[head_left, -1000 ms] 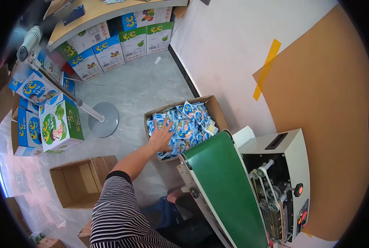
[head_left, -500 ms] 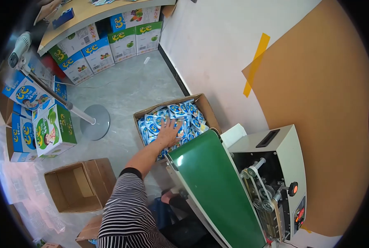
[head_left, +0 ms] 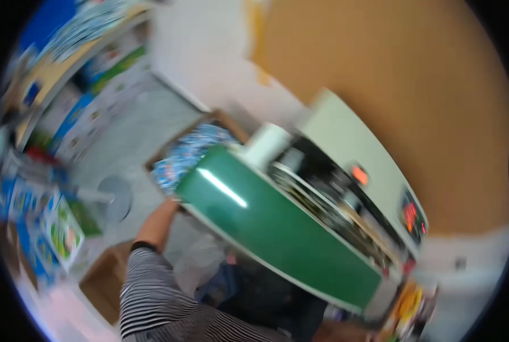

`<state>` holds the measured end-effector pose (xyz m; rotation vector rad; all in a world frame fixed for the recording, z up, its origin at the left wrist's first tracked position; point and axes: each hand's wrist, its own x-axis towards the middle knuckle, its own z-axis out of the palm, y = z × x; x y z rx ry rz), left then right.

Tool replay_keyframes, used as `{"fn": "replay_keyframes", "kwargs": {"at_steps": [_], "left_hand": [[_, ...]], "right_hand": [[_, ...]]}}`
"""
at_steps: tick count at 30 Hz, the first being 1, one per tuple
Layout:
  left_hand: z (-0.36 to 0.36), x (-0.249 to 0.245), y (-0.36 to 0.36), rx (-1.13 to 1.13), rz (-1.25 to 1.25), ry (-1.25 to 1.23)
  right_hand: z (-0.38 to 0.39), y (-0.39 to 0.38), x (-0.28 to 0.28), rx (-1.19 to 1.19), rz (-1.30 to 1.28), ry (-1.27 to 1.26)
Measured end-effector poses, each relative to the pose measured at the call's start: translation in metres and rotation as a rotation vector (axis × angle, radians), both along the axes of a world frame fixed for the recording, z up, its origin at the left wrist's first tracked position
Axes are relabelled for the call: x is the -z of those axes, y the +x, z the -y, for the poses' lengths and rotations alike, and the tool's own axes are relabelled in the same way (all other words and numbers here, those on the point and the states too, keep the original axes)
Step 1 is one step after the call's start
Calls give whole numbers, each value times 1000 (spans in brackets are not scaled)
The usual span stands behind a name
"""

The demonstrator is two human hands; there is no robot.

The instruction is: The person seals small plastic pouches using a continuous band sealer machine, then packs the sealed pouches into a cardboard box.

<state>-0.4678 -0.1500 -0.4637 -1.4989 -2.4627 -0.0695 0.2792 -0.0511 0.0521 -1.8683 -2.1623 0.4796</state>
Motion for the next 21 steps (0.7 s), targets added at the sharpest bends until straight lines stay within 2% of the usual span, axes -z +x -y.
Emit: {"fn": "replay_keyframes", "kwargs": {"at_steps": [2,3,4,5,6,7,8,9,10,11,12,14,15,16,17,19,20,21], "left_hand": [[82,12,-31,-39,399,123],[114,13,-24,-45,608,131],[184,21,-45,-53,818,102],[182,4,-75,-80,1014,39],[91,-17,-55,-136,1189,-54],[77,-110,2,-8,1178,115],[75,-121,32,-116,1053,461],[78,-139,49,-128,619,378],[88,-158,73,-203,721,341],[110,-130,68,-121,651,383],[130,-136,88,-218,650,246],[170,-138,118,-197,672,188],[173,-160,149,-247,588,36],[167,-208,198,-218,568,36],[162,-250,248,51,751,70],[174,-247,283,-314,909,32],[169,-244,287,-295,878,24],[165,-243,289,-212,943,-17]], "right_hand": [[11,68,40,120,-108,175],[26,42,16,377,-288,20],[36,57,17,464,-328,22],[48,77,19,547,-270,45],[63,118,37,601,-382,86],[71,140,42,706,-411,87],[79,156,44,727,-469,96],[83,165,45,879,-522,77],[89,185,52,915,-550,48],[92,207,68,931,-585,13],[94,226,83,965,-611,22],[94,262,112,998,-629,-202],[89,278,126,1020,-656,-201],[84,293,142,1009,-561,-325],[79,310,158,991,-468,-448],[65,346,193,962,-284,-523],[61,375,226,975,-316,-539],[58,404,271,831,-96,-578]]}}
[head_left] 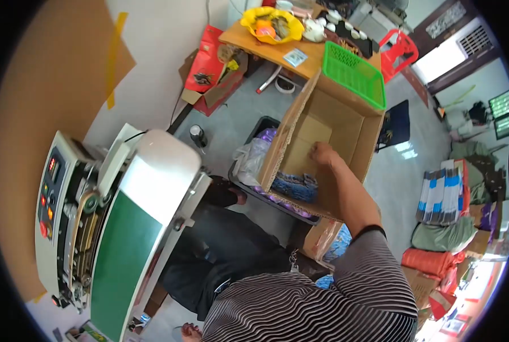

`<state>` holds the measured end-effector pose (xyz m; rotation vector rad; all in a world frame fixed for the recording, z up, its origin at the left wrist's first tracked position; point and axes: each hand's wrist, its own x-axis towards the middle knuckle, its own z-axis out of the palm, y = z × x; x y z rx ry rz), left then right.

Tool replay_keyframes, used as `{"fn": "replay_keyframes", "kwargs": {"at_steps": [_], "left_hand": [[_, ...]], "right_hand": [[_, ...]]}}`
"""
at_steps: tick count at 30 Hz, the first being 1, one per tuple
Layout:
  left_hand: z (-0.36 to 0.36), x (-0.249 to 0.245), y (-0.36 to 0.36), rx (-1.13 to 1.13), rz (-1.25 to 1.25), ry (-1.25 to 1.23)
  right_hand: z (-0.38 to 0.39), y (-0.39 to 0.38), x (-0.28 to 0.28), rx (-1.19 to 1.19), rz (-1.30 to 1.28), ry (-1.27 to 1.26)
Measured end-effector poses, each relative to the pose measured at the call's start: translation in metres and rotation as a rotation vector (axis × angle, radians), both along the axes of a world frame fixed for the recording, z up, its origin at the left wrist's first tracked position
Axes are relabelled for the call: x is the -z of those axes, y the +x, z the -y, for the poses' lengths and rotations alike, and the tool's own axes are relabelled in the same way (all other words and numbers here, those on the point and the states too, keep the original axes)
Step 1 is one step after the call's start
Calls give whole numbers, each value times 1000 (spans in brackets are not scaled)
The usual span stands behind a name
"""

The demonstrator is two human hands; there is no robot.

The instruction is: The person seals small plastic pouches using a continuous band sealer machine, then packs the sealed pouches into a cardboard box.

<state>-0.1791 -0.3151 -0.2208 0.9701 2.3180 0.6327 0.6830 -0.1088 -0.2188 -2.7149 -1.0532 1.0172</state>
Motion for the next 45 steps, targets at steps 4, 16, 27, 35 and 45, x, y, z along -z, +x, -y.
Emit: {"fn": "replay_keyframes", "kwargs": {"at_steps": [4,16,27,35,45], "left_hand": [[-37,-1,-22,342,290,-25],[-161,-125,180,388,267,117],[-162,-121,193,347,315,92],[-168,-116,197,331,380,101],[-167,-122,204,348,379,125]], "right_hand": [[4,22,79,-291,27,-358],[35,-5,91,-535,-400,-655],[51,-31,80,-726,-110,-330],[50,-23,87,-600,-58,-219],[60,-65,96,-569,156,-245]]}}
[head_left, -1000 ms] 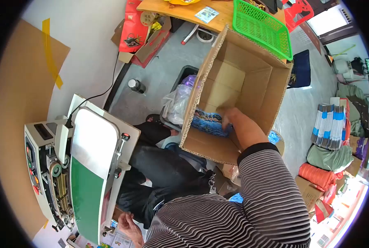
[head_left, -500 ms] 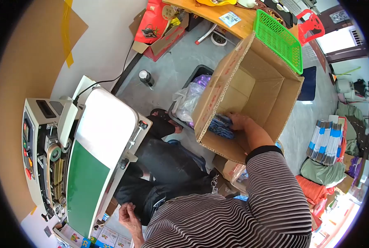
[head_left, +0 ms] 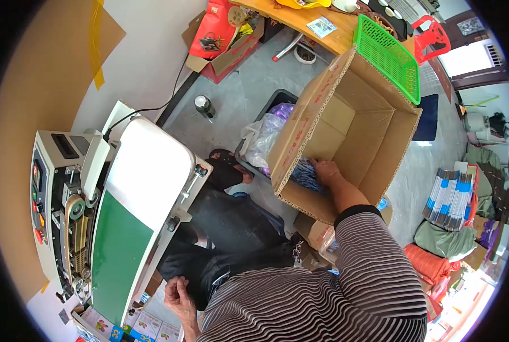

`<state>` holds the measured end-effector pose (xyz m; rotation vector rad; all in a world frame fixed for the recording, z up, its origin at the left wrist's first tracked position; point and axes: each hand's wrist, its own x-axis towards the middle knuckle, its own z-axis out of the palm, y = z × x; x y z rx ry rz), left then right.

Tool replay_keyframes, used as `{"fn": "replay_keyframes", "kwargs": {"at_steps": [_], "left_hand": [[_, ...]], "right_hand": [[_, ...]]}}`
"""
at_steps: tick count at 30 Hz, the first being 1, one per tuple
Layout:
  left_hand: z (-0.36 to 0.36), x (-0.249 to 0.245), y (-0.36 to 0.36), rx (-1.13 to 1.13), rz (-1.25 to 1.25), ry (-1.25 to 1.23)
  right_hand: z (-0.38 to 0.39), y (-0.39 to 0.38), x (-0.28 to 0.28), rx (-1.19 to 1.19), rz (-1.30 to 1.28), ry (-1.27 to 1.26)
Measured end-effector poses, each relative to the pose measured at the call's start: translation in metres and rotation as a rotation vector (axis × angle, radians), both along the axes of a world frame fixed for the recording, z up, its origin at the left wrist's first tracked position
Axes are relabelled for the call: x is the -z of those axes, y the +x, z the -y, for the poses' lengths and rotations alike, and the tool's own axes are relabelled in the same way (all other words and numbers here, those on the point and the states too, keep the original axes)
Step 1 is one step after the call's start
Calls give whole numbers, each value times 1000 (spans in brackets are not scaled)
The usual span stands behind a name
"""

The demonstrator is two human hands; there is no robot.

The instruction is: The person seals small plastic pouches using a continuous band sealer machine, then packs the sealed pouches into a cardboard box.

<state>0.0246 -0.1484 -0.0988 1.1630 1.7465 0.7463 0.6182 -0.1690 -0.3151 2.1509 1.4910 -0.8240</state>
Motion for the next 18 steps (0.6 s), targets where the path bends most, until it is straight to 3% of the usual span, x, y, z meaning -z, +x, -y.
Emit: {"fn": "replay_keyframes", "kwargs": {"at_steps": [10,18], "left_hand": [[4,0,0,-41,34,-2],[4,14,-6,-20,151,53]], "right_hand": [[13,-3,27,-4,15,15],[15,-18,-19,25,63,10]]}}
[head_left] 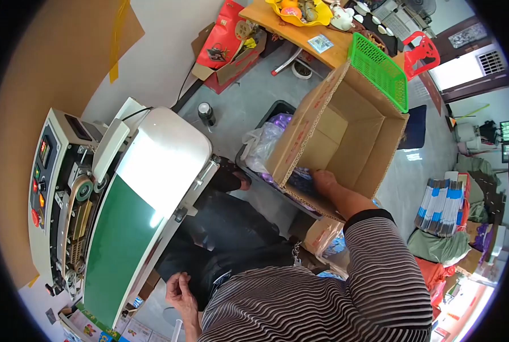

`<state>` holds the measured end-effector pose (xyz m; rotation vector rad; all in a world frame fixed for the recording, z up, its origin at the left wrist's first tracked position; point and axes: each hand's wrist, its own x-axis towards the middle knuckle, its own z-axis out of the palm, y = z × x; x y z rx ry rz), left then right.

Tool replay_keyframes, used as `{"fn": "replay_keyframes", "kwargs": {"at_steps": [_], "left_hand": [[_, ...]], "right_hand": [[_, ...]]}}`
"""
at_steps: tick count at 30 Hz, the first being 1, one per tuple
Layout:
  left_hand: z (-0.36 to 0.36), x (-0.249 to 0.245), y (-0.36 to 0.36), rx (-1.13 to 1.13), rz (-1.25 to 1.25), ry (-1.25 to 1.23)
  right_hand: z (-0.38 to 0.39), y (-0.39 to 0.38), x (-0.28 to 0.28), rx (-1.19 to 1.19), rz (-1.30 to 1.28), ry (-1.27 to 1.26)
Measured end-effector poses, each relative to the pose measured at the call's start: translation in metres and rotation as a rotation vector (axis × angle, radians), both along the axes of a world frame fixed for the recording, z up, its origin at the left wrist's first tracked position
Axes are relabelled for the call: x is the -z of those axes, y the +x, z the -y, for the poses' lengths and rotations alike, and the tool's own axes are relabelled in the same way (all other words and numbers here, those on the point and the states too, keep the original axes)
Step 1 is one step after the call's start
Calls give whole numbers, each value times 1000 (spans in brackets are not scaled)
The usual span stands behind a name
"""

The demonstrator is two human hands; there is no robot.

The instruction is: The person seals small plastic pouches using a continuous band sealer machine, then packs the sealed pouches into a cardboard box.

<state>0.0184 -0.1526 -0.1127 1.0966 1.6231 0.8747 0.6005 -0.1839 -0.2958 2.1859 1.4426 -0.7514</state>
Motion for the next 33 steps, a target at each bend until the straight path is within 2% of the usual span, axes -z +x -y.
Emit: {"fn": "replay_keyframes", "kwargs": {"at_steps": [13,19,23,24,26,27,29,30,32,33], "left_hand": [[-11,9,21,139,214,39],[-40,-16,77,337,299,112],[-67,-44,133,485,415,161],[-73,-50,145,508,486,155],[-89,-66,169,583,600,153],[-98,-78,179,634,640,155],[-118,-109,195,735,492,281],[-127,-120,200,723,486,284],[-143,-134,202,869,469,345],[-147,-135,198,849,456,343]], "right_hand": [[-3,-27,-162,31,-61,114],[-19,4,-233,112,-151,244],[-31,24,-268,113,-289,255],[-35,23,-283,169,-394,246],[-47,10,-320,273,-604,228],[-53,-3,-339,262,-603,228],[-70,-36,-378,225,-690,102],[-78,-57,-394,212,-694,99],[-92,-103,-414,100,-863,18],[-99,-124,-413,81,-873,7]]}}
